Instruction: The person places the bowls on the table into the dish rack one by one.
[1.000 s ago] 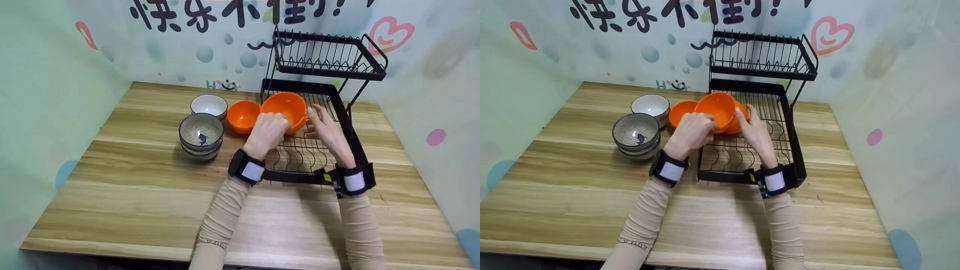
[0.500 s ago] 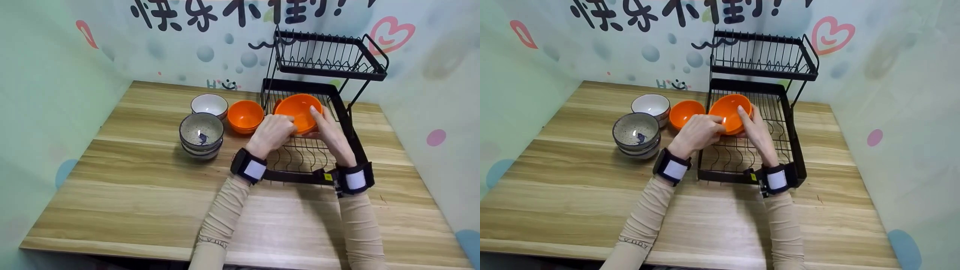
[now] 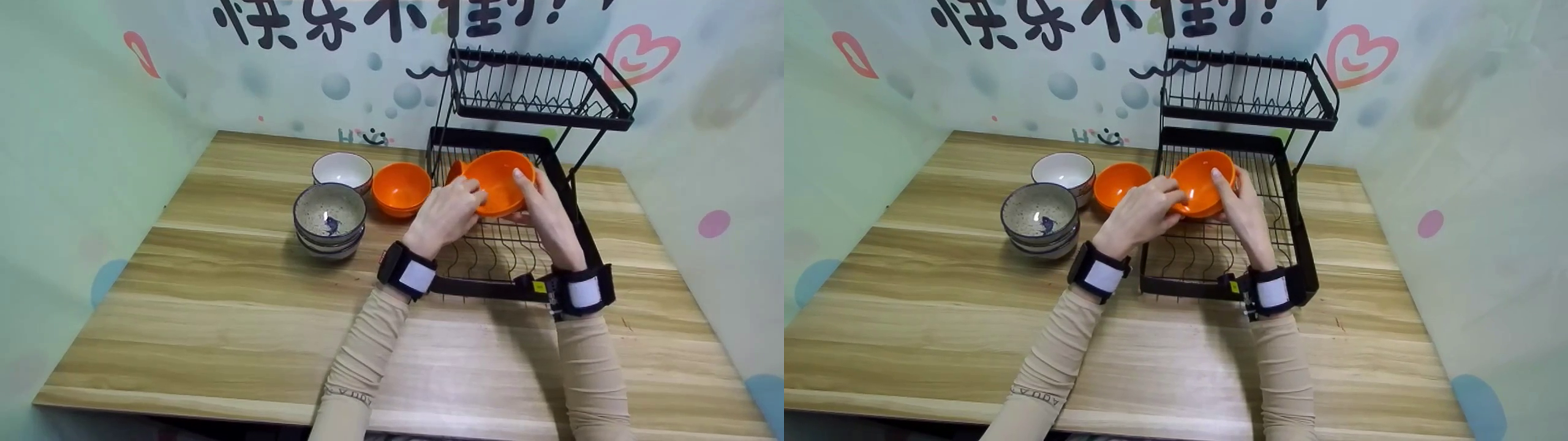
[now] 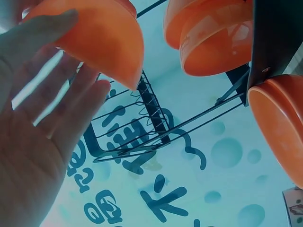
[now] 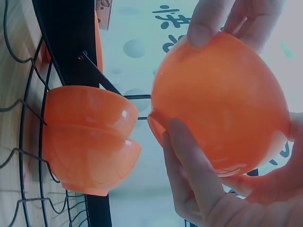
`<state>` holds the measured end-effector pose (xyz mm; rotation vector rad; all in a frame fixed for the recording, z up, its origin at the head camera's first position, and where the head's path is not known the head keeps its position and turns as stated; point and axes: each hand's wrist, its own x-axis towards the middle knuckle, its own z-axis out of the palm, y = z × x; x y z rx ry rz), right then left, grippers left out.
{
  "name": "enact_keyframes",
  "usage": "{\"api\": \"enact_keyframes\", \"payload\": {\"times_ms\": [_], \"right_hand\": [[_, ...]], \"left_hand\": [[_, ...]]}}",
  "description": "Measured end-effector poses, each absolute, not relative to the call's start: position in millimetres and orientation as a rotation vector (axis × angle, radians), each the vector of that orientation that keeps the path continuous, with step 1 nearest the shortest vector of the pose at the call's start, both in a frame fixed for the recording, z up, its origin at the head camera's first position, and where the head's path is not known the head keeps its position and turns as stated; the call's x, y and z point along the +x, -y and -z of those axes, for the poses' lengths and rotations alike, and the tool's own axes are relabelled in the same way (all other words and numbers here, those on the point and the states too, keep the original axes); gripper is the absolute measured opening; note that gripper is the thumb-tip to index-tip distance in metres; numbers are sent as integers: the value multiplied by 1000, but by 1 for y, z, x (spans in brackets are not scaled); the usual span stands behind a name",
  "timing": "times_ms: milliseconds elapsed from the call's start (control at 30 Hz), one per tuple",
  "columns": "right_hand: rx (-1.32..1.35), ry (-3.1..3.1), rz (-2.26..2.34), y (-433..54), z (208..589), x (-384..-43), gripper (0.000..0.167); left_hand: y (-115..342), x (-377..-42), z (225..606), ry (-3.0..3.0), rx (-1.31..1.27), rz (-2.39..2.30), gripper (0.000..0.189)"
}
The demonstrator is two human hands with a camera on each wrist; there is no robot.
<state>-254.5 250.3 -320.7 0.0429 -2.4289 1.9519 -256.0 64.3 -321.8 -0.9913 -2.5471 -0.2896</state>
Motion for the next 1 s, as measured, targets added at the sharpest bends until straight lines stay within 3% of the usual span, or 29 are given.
{"api": "enact_keyframes", "payload": {"times_ms": [200, 500, 1000], "right_hand": [[13, 2408, -1909, -256, 319, -255, 68], [-2, 2423, -1859, -263, 318, -257, 69], [-56, 2438, -1660, -275, 321, -259, 65]], "left_hand": [[-62, -260, 326, 2595, -784, 329, 30], [-55, -266, 343, 2909, -479, 299, 26], [-57, -267, 345, 3174, -350, 252, 27]]}}
